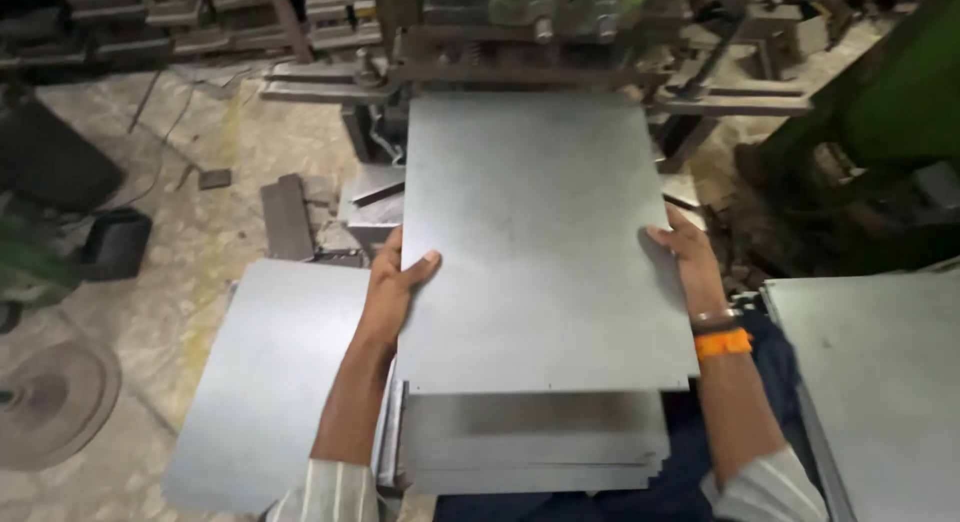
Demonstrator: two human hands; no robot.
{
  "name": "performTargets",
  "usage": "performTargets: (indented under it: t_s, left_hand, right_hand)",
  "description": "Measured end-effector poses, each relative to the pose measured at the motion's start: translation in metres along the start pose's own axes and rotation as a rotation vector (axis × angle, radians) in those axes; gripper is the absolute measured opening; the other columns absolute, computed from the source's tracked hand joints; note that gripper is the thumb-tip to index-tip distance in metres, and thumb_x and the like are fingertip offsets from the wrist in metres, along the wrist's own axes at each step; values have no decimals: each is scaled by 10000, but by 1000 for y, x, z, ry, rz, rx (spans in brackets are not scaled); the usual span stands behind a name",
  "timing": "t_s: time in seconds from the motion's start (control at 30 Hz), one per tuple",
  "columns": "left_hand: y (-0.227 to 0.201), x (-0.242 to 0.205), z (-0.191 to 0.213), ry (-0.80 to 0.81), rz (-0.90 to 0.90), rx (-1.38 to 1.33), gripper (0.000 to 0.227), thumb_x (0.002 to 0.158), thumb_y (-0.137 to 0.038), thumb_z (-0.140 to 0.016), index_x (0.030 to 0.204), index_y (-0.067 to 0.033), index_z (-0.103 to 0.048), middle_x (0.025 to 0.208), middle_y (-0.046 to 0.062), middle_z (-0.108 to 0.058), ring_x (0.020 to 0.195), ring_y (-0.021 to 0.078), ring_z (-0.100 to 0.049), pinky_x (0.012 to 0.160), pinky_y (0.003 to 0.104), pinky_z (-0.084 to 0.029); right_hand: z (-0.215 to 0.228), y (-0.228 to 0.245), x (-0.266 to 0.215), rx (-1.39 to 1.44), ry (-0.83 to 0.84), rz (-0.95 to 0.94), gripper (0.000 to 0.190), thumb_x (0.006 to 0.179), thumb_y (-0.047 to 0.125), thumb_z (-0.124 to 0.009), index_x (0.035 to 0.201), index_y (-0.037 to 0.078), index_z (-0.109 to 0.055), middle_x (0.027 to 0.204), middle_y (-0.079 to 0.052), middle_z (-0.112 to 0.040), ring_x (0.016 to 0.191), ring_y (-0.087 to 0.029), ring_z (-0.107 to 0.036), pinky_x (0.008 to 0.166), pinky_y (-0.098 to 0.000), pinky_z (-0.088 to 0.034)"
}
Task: Picking up metal sheets, placing them into a power press stamping machine to punch holes, and stacking the finished parts.
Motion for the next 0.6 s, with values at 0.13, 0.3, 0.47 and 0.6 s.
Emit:
performTargets:
  t_s: [0.13, 0.3, 0.47, 0.6]
  left_hand:
    - [-15, 43, -12, -22, 11, 92, 486, 844, -109, -764, 1310, -78, -628, 923, 82, -675, 754, 198, -700, 706, 354, -607]
    - [5, 155, 20, -51, 7, 229, 453, 746, -193, -899, 1155, -135, -712, 827, 62, -719, 698, 188, -731, 656, 321, -613]
    - [3, 188, 18, -84, -12, 334, 444, 697, -152, -914, 1109, -117, -752, 822, 97, -721, 705, 224, -739, 650, 336, -613]
    - [-7, 166, -8, -112, 14, 166, 450, 686, -73, -889, 1110, -89, -739, 796, 83, -691, 653, 229, -723, 618, 324, -614]
  right_hand:
    - [10, -18, 78, 87, -35, -15, 651, 821, 160, -775, 1424, 56, -551, 1032, -97, -721, 858, -145, -726, 765, -301, -590]
    - [-27, 21, 116, -340, -54, 146, 473, 882, 264, -749, 1320, 100, -679, 1093, -147, -726, 1062, -265, -664, 1000, -410, -468]
    - [-54, 66, 97, -259, -87, 54, 423, 727, 444, -797, 1136, 340, -767, 896, 103, -714, 855, -61, -662, 838, -213, -486]
    - [-55, 92, 67, 91, -18, 43, 333, 783, 229, -767, 1108, 159, -753, 874, 40, -716, 858, -17, -654, 825, -137, -498]
Point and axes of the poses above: each hand's wrist, its own x-axis towards the middle knuckle, its own z-axis out of the back of the hand, y = z × x, the point moved 1 cm from there along x, towards the middle knuckle
